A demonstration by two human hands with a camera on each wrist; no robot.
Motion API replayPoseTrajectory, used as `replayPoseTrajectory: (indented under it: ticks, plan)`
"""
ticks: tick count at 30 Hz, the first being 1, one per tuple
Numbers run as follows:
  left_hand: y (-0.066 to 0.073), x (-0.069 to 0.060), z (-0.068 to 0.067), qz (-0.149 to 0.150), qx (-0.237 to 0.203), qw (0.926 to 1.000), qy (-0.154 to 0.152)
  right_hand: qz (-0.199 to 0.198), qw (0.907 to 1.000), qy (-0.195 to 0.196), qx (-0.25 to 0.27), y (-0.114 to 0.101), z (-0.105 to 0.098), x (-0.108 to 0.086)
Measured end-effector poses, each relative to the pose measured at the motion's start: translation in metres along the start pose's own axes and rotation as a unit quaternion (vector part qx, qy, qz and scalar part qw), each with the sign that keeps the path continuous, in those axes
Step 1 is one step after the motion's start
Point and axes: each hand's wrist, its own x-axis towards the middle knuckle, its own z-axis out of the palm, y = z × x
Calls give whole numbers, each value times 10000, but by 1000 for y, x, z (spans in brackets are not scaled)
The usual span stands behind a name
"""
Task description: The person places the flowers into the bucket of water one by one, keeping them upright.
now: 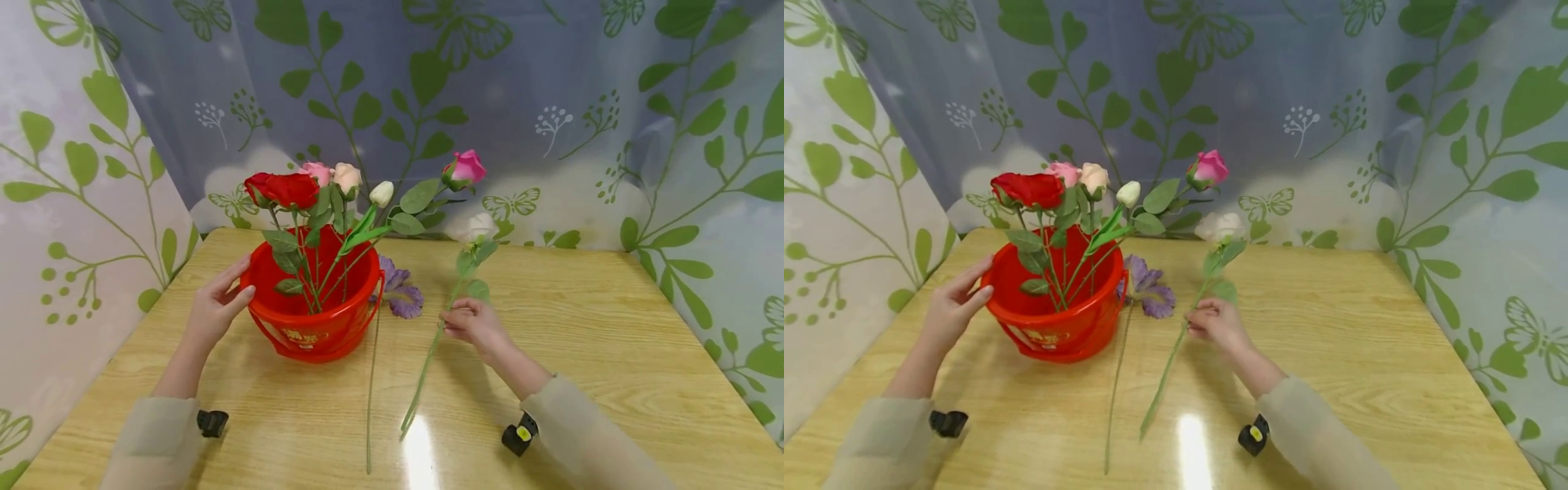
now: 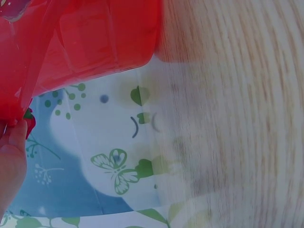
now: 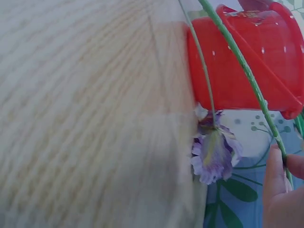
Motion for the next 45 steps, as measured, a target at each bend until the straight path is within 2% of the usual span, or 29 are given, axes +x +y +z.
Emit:
replayPoseTrajectory:
  ticks: [3,12,18,23,28,37,45]
  plan:
    - [6,0,1,53,22,10000,46,-113,9999,96,-75,-6,-2,-3]
    - [-18,1,-4,106,-117,9999,68,-645,9979,12,58,-30,-9,-18]
    - [-21,2,-5,227,-232,9995,65,-1048,9943,3,175,-53,-7,-26]
    - [-20,2,-4,209,-201,9996,65,-1336,9908,21,224,-74,1,-27]
    - [-20,2,-5,152,-125,9998,28,-1581,9867,8,377,-94,14,-21]
    - [-19,2,-4,133,-123,9998,35,-1697,9804,90,999,-128,42,-1]
    - [-18,1,-5,121,-96,9999,23,-1866,9710,347,1453,-139,73,23]
